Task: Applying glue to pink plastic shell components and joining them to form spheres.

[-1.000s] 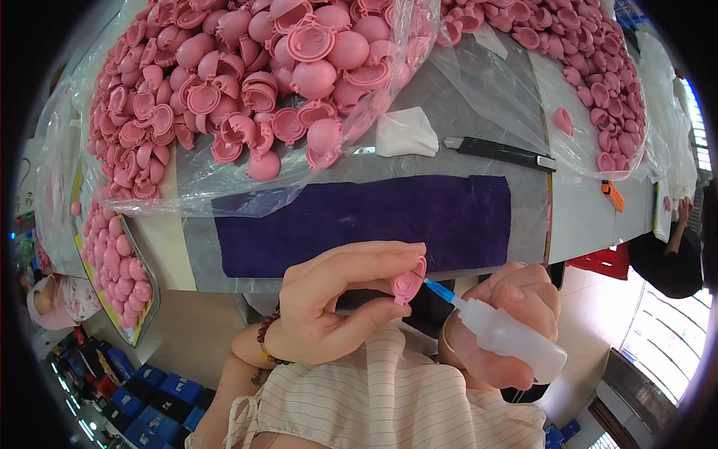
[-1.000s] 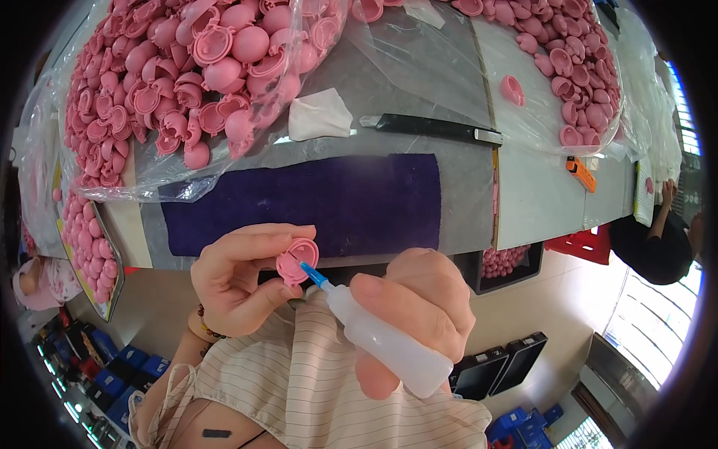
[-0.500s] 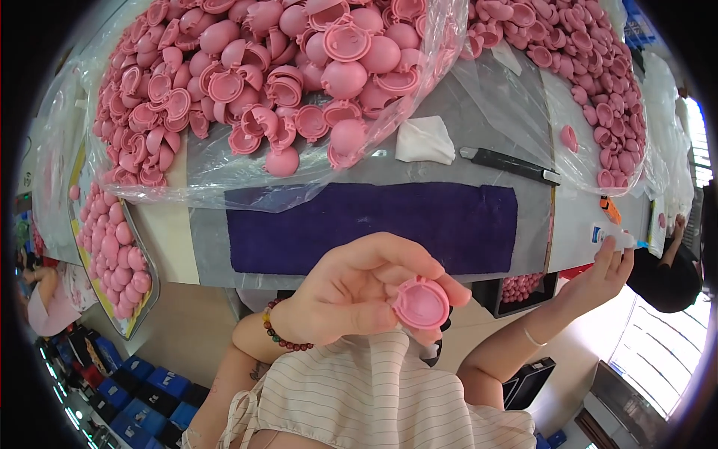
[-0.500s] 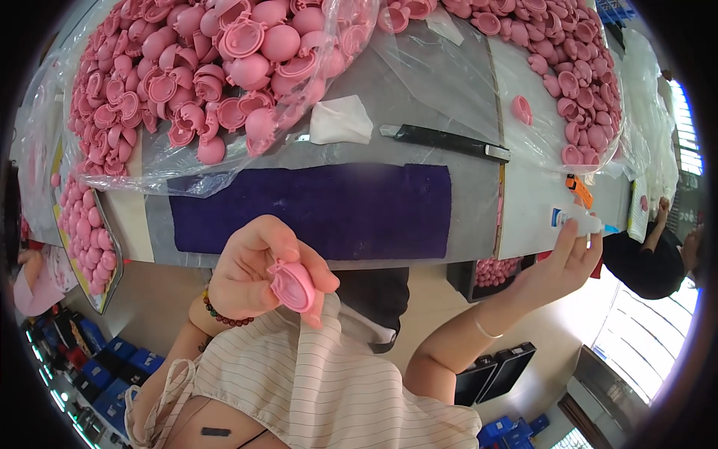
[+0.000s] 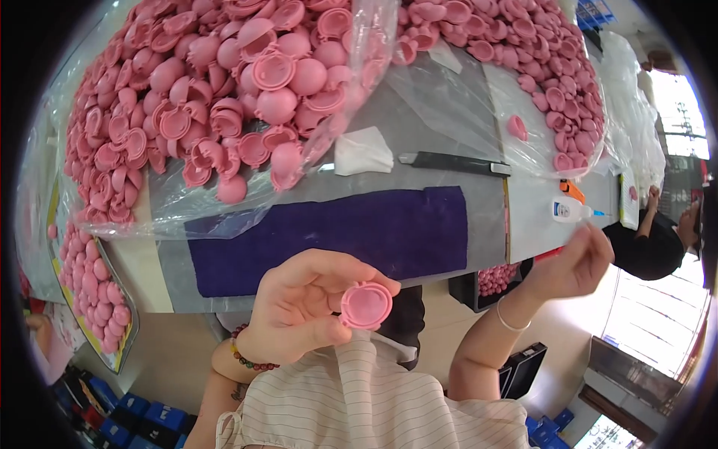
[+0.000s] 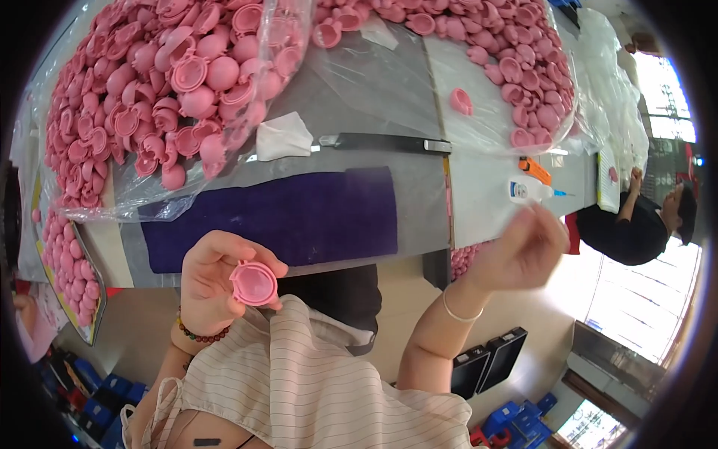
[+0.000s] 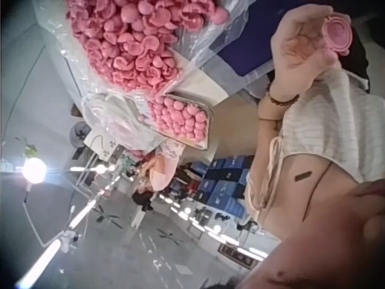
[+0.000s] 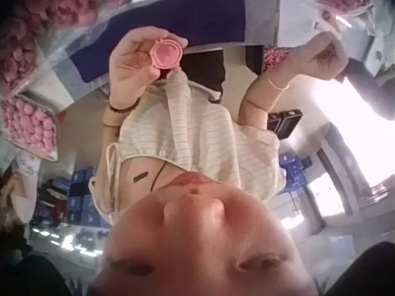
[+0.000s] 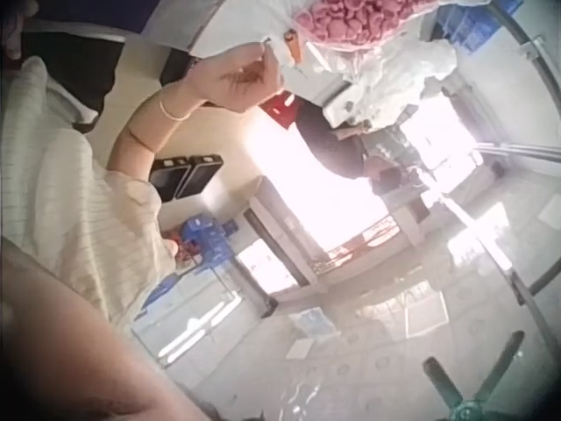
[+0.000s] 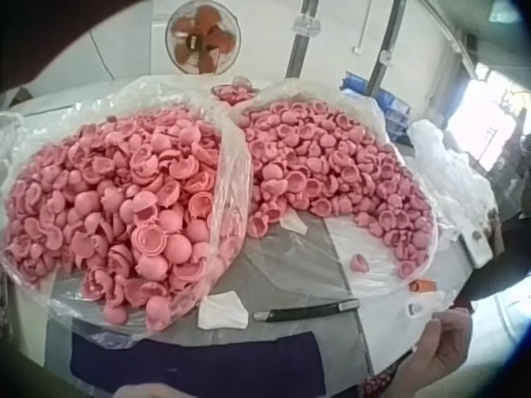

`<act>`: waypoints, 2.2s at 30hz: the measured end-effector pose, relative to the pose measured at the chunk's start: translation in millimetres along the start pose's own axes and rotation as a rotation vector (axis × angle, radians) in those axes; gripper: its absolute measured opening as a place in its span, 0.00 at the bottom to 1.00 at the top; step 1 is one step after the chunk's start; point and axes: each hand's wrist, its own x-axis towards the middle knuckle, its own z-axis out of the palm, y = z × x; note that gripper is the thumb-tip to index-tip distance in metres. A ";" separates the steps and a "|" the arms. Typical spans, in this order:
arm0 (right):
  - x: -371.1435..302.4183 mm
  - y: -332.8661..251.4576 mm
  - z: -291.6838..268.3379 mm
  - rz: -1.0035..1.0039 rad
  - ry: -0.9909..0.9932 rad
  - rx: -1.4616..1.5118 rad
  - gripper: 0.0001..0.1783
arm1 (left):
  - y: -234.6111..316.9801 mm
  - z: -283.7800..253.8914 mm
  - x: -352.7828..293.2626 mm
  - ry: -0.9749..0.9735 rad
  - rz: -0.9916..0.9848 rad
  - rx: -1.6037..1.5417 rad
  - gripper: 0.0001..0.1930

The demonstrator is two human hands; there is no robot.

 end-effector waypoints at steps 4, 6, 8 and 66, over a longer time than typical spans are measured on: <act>34.5 -23.3 43.7 -0.008 -0.623 -0.239 0.10 | -0.8 -9.5 -1.7 -0.113 0.077 0.037 0.23; 41.1 3.8 70.5 -0.163 -0.662 -0.223 0.10 | 0.4 -11.7 -4.9 -0.204 0.093 -0.005 0.22; 45.0 23.0 74.5 -0.320 -0.692 -0.231 0.10 | 0.6 -10.6 -5.4 -0.184 0.070 -0.005 0.22; -50.3 -99.0 29.2 -0.082 -0.814 0.516 0.21 | 0.9 -11.0 2.7 -0.067 0.289 0.564 0.23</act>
